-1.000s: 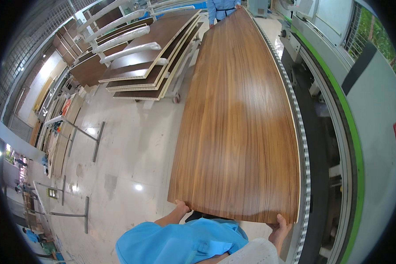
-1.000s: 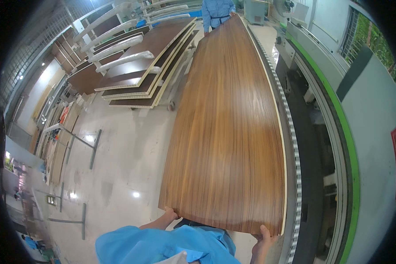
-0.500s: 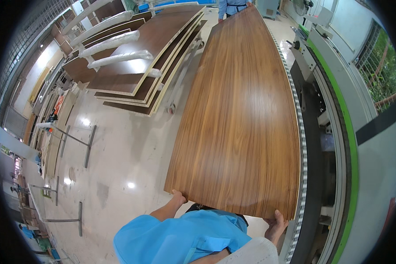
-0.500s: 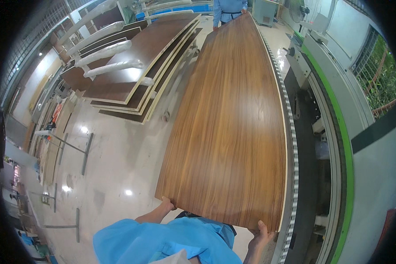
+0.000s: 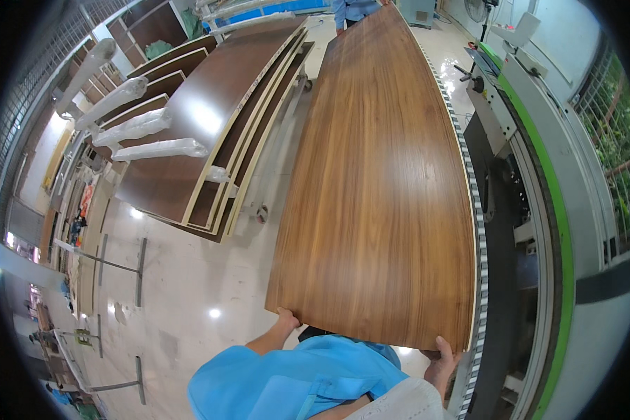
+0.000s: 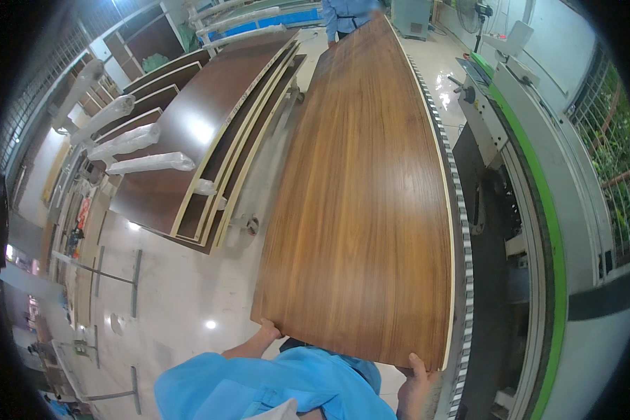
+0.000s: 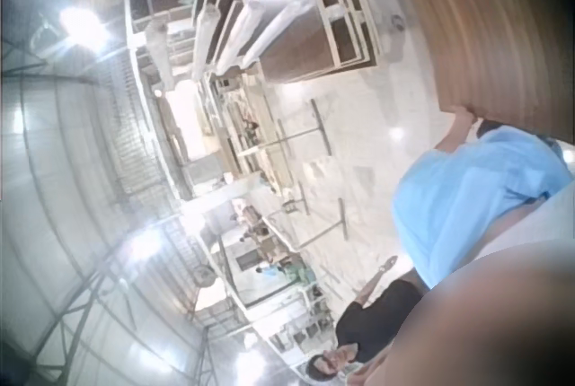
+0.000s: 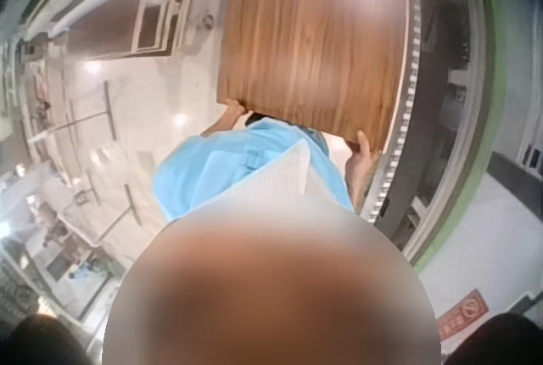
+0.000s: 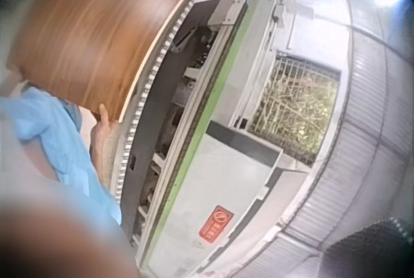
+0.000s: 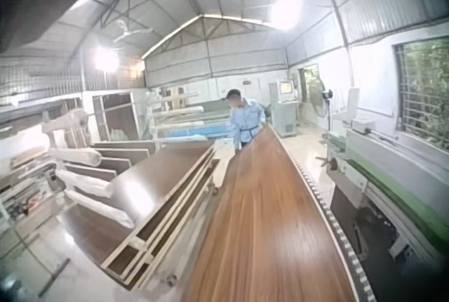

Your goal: The person carries a large wooden panel to a workbench, places it down, and measures its dimensions with a tape measure. The person then records the measurements on a paper at a control station with a keyboard and mouse.

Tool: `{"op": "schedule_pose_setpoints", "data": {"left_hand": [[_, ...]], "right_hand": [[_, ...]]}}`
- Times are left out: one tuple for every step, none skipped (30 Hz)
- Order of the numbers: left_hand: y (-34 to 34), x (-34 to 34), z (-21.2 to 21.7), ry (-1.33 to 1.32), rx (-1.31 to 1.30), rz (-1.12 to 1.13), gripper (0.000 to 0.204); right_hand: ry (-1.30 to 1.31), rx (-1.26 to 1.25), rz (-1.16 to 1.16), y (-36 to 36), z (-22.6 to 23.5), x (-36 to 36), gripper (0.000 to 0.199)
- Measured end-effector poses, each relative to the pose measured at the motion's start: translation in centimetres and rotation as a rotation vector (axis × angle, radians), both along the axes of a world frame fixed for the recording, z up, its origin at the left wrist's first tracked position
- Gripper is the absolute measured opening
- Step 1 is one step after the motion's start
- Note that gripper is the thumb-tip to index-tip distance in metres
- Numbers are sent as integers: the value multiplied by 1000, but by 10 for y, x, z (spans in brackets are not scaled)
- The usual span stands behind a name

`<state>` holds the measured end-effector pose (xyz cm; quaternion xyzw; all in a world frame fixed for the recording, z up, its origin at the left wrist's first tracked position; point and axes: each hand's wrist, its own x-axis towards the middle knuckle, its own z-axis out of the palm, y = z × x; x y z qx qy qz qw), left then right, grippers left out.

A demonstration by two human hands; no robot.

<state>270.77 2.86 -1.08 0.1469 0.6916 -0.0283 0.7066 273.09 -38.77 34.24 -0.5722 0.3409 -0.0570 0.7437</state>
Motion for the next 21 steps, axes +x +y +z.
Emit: {"op": "schedule_pose_setpoints", "data": {"left_hand": [[4, 20, -3, -1, -7, 8, 92], [8, 45, -8, -9, -13, 16, 93], [13, 69, -14, -13, -17, 26, 93], [18, 89, -20, -15, -17, 24, 93], [21, 103, -28, -53, 13, -32, 93], [24, 118, -36, 11, 11, -18, 93], [28, 130, -42, -5, 20, -58, 92], [38, 165, -49, -55, 34, -96, 91], [43, 189, -55, 12, 7, -8, 93], [47, 207, -59, -85, 22, -20, 95], [51, 227, -58, -103, 14, -29, 97], [48, 250, -56, -43, -60, 73, 101], [50, 271, -52, -36, -88, 97, 101], [47, 291, -47, -23, -69, 60, 100], [51, 316, -35, -8, -32, 4, 99], [53, 342, -24, 33, -107, 112, 97], [59, 357, -18, 61, -92, 91, 97], [62, 379, -13, 55, -81, 72, 97], [66, 399, -9, 51, -72, 59, 96], [68, 419, -7, 42, -66, 51, 96], [71, 440, -7, 33, -63, 45, 96]], "right_hand": [[9, -21, -4, 3, 2, 18, 82], [6, -22, -20, 7, 2, 37, 81], [0, -20, -37, 13, 0, 55, 80], [-2, -13, -65, 19, -3, 72, 80], [7, -23, -140, 26, -8, 89, 76], [23, -1, -143, 30, -12, 102, 76], [29, 30, -156, 32, -15, 117, 75], [0, 67, -167, 37, -22, 142, 75], [-22, 57, -123, 37, -26, 162, 75], [-16, 58, -111, 39, -31, 181, 76], [-61, 41, -84, 40, -34, 202, 79], [-79, 26, -93, 43, -36, 224, 82], [-117, 14, -48, 45, -36, 244, 82], [-113, 4, -35, 46, -38, 269, 82], [-108, 7, -29, 49, -32, 293, 83], [-97, 4, -24, 52, -25, 314, 83], [-82, 2, -17, 53, -23, 335, 83], [-70, 0, -16, 53, -18, 356, 83], [-58, -3, -13, 55, -14, 375, 83], [-49, -4, -12, 57, -11, 393, 83], [-49, -4, -25, 59, -9, 413, 83]]}}
